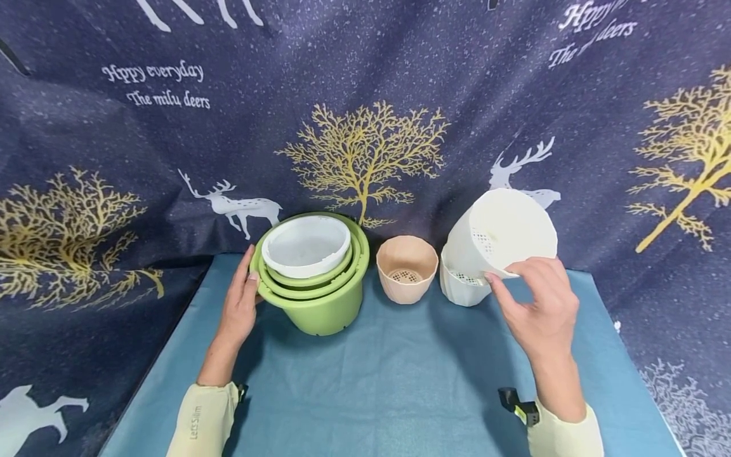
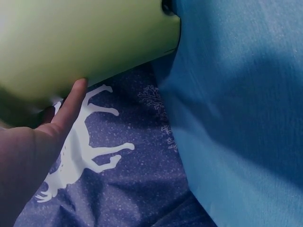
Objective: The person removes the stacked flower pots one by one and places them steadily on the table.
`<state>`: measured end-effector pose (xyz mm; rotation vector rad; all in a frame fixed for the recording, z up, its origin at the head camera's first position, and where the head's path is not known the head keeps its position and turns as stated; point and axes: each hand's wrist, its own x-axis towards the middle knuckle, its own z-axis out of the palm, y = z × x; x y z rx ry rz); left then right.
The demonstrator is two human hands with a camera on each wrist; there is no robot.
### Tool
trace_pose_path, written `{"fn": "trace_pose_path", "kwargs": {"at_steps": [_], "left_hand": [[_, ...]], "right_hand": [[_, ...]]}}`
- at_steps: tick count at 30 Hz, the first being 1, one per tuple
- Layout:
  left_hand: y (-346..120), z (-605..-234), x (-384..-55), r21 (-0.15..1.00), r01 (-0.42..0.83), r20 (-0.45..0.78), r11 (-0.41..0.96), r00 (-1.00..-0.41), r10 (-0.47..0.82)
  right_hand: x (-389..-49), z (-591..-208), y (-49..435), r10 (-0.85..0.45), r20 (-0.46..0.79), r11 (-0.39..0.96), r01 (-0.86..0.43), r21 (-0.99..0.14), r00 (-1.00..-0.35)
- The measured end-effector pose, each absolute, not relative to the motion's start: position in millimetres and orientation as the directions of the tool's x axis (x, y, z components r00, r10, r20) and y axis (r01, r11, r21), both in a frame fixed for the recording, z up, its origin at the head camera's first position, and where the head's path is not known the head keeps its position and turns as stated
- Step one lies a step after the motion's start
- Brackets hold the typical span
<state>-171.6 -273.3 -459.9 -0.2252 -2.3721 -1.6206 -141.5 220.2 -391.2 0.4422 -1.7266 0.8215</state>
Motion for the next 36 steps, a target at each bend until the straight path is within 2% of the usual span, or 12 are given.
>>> {"fn": "trace_pose_path", "kwargs": {"at_steps": [7, 23, 31, 36], "left_hand": [[-273, -459, -171, 0.892, 0.276, 0.303, 0.357, -0.953, -0.019], [-274, -459, -172, 0.896, 0.276, 0.3, 0.349, -0.954, -0.016], [-274, -460, -173, 0.889, 0.269, 0.295, 0.371, -0.955, -0.015], [-275, -461, -175, 0.89, 0.269, 0.293, 0.368, -0.956, -0.009]], "right_hand": [[-139, -397, 228, 0.142, 0.94, 0.696, -0.644, -0.317, -0.31], [-134, -408, 250, 0.173, 0.916, 0.746, -0.558, -0.362, -0.362], [-131, -415, 268, 0.184, 0.889, 0.793, -0.471, -0.386, -0.419], [-131, -415, 273, 0.207, 0.896, 0.798, -0.461, -0.388, -0.394]]}}
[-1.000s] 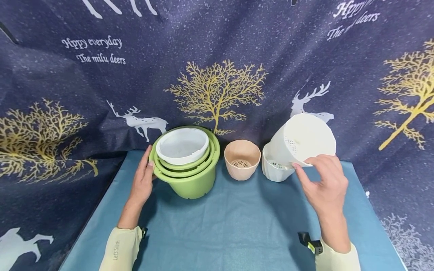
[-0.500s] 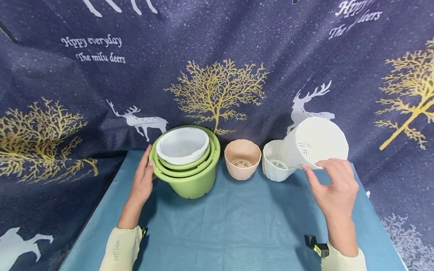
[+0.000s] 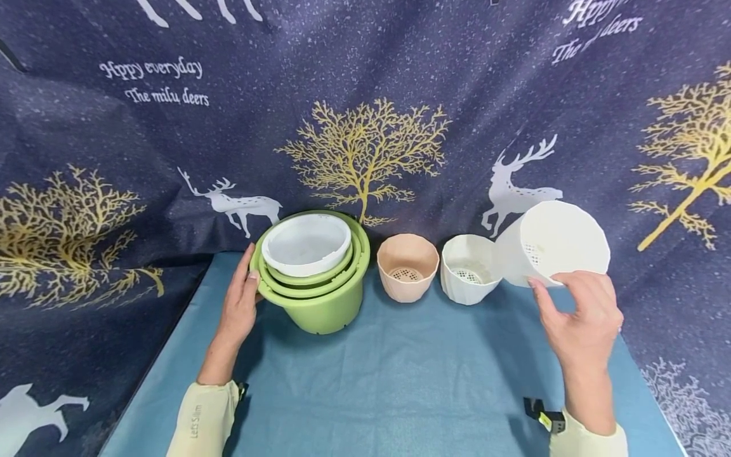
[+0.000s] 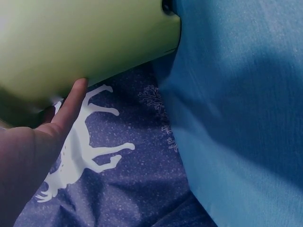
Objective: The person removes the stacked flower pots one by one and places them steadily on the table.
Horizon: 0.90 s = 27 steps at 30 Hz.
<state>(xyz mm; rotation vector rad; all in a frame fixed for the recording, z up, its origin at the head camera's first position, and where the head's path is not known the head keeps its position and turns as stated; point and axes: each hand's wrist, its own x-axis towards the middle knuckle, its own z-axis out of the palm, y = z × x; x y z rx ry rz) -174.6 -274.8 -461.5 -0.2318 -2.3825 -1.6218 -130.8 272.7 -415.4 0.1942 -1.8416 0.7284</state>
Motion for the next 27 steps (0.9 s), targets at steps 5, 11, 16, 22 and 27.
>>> {"fn": "trace_pose_path", "kwargs": {"at_steps": [5, 11, 16, 22, 27], "left_hand": [[-275, -462, -175, 0.889, 0.282, 0.302, 0.361, -0.953, -0.001], [-276, -463, -175, 0.891, 0.283, 0.304, 0.355, -0.953, -0.005], [-275, -463, -174, 0.895, 0.266, 0.292, 0.357, -0.956, -0.019], [-274, -462, -174, 0.892, 0.258, 0.288, 0.371, -0.957, -0.027], [-274, -462, -174, 0.885, 0.26, 0.293, 0.386, -0.956, -0.029]], "right_hand": [[-131, -416, 278, 0.22, 0.902, 0.811, -0.445, -0.38, -0.371], [-132, -424, 290, 0.222, 0.892, 0.828, -0.408, -0.386, -0.394], [-134, -431, 299, 0.204, 0.88, 0.843, -0.38, -0.38, -0.429], [-136, -437, 307, 0.189, 0.865, 0.857, -0.352, -0.377, -0.466], [-139, -442, 312, 0.192, 0.846, 0.86, -0.33, -0.389, -0.497]]}}
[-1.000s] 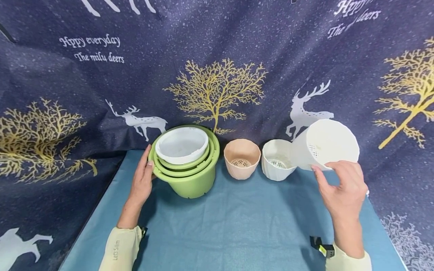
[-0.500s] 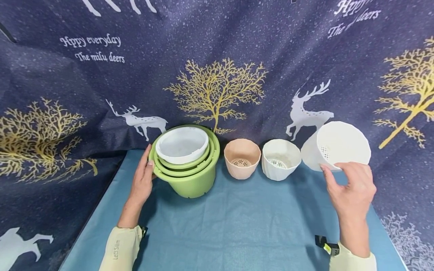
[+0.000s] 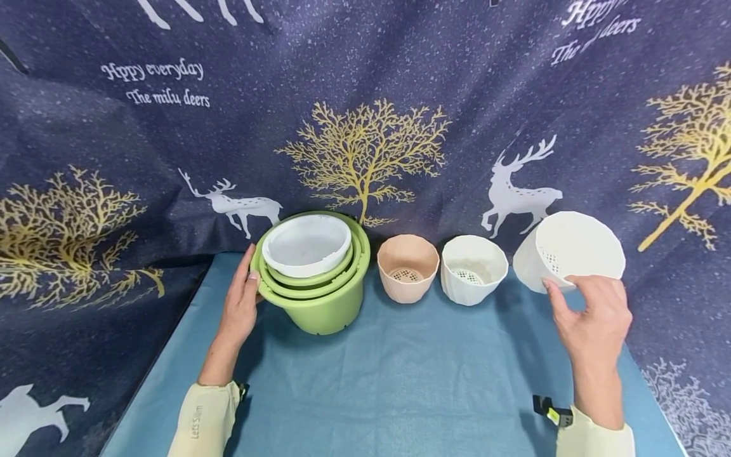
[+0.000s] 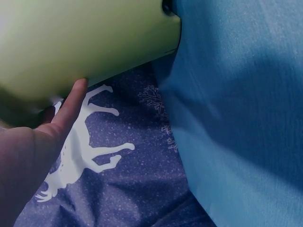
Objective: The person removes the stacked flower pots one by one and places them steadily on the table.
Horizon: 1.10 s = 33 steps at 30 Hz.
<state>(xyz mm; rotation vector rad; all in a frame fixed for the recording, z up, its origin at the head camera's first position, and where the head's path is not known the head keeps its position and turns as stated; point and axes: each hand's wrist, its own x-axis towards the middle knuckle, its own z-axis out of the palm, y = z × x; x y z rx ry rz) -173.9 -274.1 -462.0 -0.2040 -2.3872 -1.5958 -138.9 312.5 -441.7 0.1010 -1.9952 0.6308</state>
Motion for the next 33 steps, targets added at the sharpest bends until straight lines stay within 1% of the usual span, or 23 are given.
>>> {"fn": "trace_pose_path", "kwargs": {"at_steps": [5, 9, 13, 16, 26, 33], "left_hand": [[-273, -462, -172, 0.889, 0.27, 0.303, 0.37, -0.952, -0.034], [-273, -461, -172, 0.891, 0.287, 0.317, 0.352, -0.948, -0.029], [-273, -461, -172, 0.891, 0.293, 0.322, 0.347, -0.946, -0.027], [-272, -461, -172, 0.893, 0.289, 0.318, 0.346, -0.948, -0.03], [-272, -461, -172, 0.894, 0.29, 0.317, 0.343, -0.948, -0.024], [-273, -461, -172, 0.894, 0.29, 0.317, 0.341, -0.948, -0.026]], "right_hand": [[-144, -450, 317, 0.212, 0.825, 0.862, -0.297, -0.41, -0.524], [-146, -455, 318, 0.221, 0.8, 0.867, -0.263, -0.423, -0.557], [-148, -458, 319, 0.209, 0.773, 0.872, -0.245, -0.425, -0.599], [-151, -461, 320, 0.197, 0.763, 0.872, -0.246, -0.423, -0.615], [-158, -475, 325, 0.181, 0.738, 0.879, -0.23, -0.417, -0.65], [-163, -485, 328, 0.169, 0.726, 0.872, -0.242, -0.425, -0.667]]}}
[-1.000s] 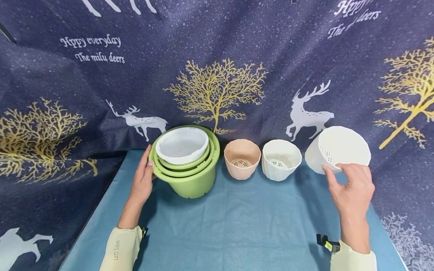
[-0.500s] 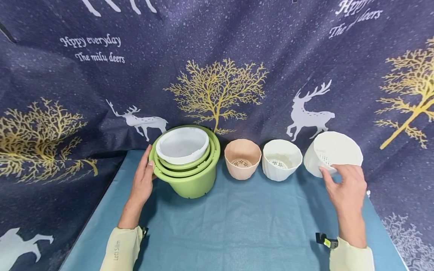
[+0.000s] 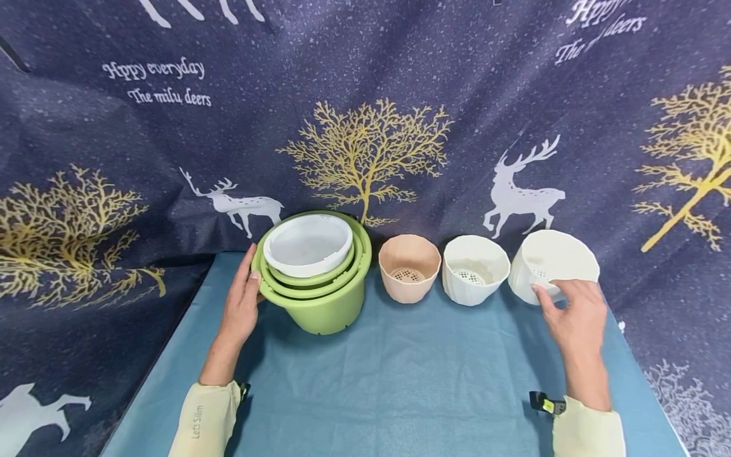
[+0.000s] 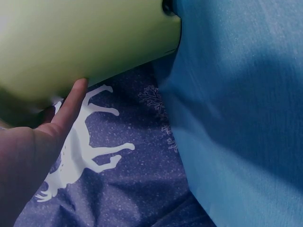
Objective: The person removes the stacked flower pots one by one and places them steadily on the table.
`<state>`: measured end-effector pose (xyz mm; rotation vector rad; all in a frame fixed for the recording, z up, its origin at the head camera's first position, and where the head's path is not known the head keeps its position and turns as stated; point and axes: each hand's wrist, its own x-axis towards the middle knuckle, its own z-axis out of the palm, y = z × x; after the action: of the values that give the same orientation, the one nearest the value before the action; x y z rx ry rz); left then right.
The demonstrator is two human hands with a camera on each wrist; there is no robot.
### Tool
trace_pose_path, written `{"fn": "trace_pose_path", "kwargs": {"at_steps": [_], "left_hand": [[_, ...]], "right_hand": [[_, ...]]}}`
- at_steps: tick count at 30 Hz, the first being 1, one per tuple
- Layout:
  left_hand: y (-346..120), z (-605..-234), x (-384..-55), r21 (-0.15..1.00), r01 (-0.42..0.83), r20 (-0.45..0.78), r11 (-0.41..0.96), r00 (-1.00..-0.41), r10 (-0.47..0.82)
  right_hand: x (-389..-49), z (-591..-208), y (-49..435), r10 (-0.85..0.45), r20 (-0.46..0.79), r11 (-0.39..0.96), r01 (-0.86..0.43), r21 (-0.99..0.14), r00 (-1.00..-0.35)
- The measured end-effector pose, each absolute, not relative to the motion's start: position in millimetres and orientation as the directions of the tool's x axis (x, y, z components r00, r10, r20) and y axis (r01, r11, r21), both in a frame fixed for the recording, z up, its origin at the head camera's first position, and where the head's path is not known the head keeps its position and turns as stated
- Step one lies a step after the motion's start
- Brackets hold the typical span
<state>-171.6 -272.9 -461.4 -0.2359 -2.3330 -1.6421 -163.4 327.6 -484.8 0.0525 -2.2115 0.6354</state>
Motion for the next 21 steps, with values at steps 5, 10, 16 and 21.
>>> {"fn": "trace_pose_path", "kwargs": {"at_steps": [5, 10, 16, 21], "left_hand": [[-272, -460, -171, 0.896, 0.271, 0.302, 0.352, -0.953, -0.034], [-273, -459, -170, 0.895, 0.258, 0.292, 0.364, -0.955, -0.042], [-273, -460, -170, 0.897, 0.268, 0.298, 0.352, -0.954, -0.032], [-272, -460, -170, 0.897, 0.274, 0.302, 0.347, -0.953, -0.027]], "right_hand": [[-167, -491, 329, 0.161, 0.714, 0.871, -0.243, -0.428, -0.682], [-170, -496, 329, 0.153, 0.707, 0.873, -0.241, -0.425, -0.691], [-171, -503, 331, 0.15, 0.689, 0.877, -0.226, -0.424, -0.709], [-173, -507, 333, 0.139, 0.688, 0.884, -0.224, -0.411, -0.712]]}}
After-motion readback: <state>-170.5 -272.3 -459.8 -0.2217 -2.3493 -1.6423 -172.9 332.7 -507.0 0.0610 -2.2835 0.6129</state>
